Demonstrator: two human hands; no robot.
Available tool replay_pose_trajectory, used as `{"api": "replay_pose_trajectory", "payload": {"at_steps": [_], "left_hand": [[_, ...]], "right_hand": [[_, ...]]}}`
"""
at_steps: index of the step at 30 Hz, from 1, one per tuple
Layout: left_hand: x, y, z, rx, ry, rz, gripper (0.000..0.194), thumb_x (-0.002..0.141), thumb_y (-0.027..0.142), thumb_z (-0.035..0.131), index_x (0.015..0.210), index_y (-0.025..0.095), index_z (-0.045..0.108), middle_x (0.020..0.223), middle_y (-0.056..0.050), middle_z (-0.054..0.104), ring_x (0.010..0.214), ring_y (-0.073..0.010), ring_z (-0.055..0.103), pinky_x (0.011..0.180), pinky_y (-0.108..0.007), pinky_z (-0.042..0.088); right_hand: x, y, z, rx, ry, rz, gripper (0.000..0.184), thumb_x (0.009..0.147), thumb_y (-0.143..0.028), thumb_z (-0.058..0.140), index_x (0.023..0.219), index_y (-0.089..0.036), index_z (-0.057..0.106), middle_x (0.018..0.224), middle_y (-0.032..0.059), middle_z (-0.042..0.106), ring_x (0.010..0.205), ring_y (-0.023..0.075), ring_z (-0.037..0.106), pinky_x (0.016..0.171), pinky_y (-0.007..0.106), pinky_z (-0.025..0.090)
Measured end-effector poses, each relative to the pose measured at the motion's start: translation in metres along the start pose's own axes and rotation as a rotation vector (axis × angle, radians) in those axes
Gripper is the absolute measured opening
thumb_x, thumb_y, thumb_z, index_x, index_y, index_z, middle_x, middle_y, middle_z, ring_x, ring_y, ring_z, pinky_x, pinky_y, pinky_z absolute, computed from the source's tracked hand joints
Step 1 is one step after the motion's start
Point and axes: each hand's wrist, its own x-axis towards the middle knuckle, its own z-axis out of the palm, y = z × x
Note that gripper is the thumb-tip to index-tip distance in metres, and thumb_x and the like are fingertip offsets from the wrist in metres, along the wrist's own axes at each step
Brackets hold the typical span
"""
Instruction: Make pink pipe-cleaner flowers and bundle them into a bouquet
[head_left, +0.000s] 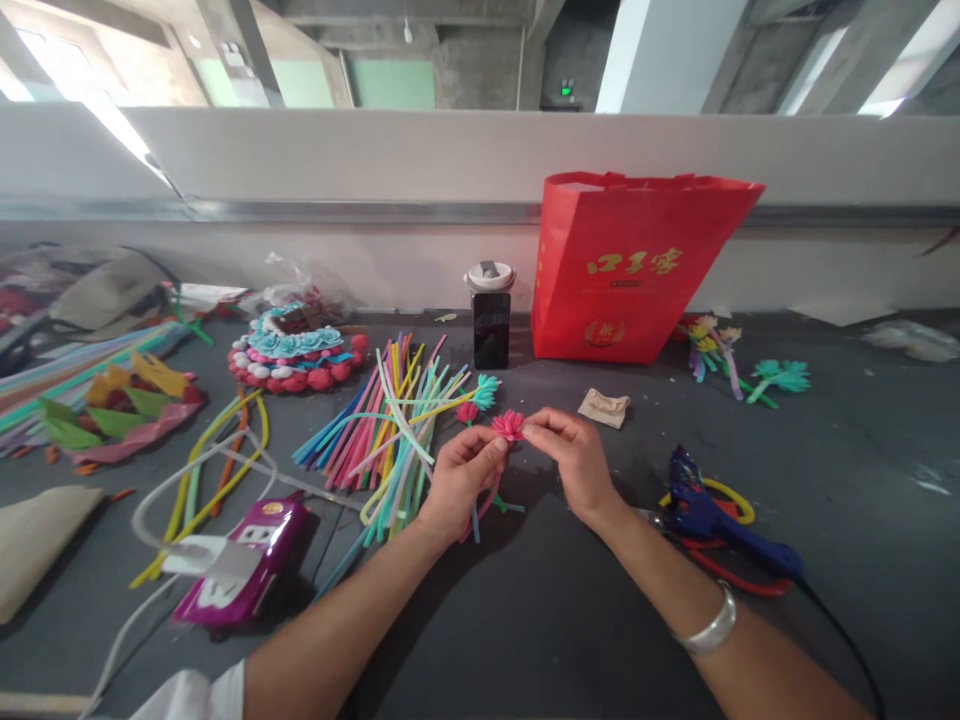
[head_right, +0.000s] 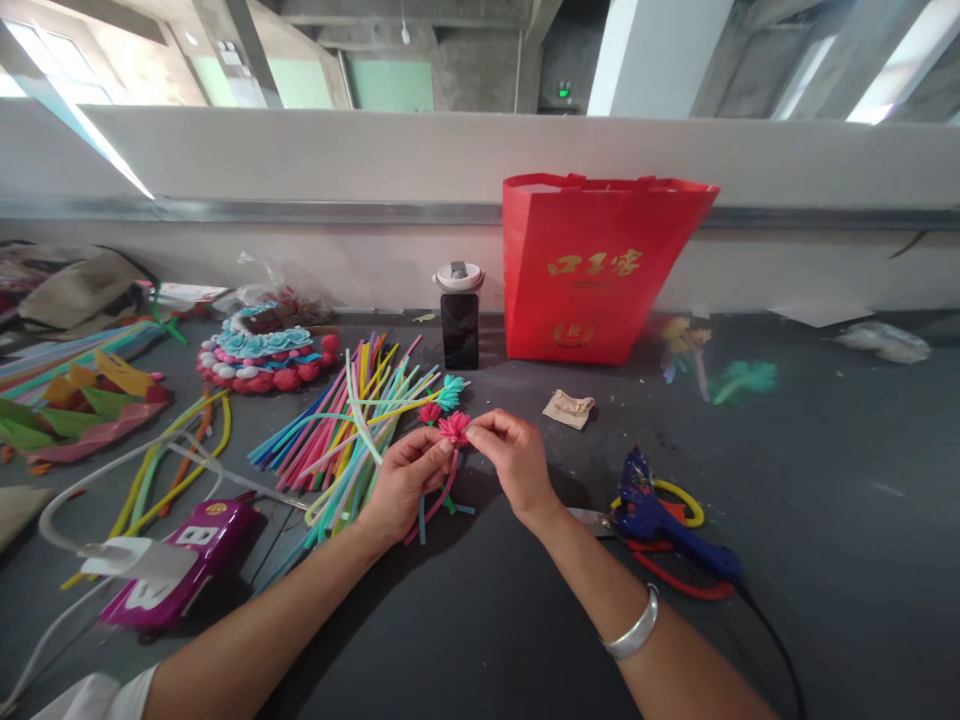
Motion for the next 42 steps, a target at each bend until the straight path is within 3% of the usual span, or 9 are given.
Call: {"api": "replay_pose_trajectory", "payload": {"at_steps": [20, 34, 42], "left_hand": [[0.0020, -0.0009, -0.0030, 0.090, -0.018, 0.014, 0.029, 0.073, 0.040, 0.077, 0.075, 0.015, 0.063, 0.054, 0.005, 0.049, 0.046, -0.0038, 0.032, 0.044, -0.019, 0.018], [0.0001, 0.0022, 0.0009, 0.116, 0.007, 0.026, 0.028, 0.072, 0.038, 0.077, 0.072, 0.014, 0.062, 0.054, 0.005, 0.049, 0.048, -0.0043, 0.035, 0.045, -0.018, 0.021], [0.0020, 0.0010, -0.0020, 0.010, 0.030, -0.028, 0.027, 0.073, 0.035, 0.078, 0.075, 0.014, 0.062, 0.054, 0.005, 0.049, 0.046, -0.0031, 0.031, 0.043, -0.018, 0.016]], "right_hand": [[0.0050, 0.0003, -0.0057, 0.080, -0.061, 0.112, 0.016, 0.074, -0.030, 0.064, 0.064, -0.019, 0.066, 0.060, -0.0025, 0.057, 0.060, 0.0136, 0.047, 0.060, 0.026, 0.037], [0.0039, -0.0012, -0.0035, -0.333, -0.066, -0.272, 0.017, 0.090, -0.026, 0.052, 0.074, -0.020, 0.058, 0.072, 0.0006, 0.057, 0.068, 0.0159, 0.054, 0.065, 0.028, 0.041], [0.0005, 0.0045, 0.0004, -0.230, -0.001, -0.195, 0.019, 0.091, -0.029, 0.054, 0.078, -0.019, 0.063, 0.074, 0.0005, 0.060, 0.070, 0.0155, 0.055, 0.067, 0.027, 0.042]]}}
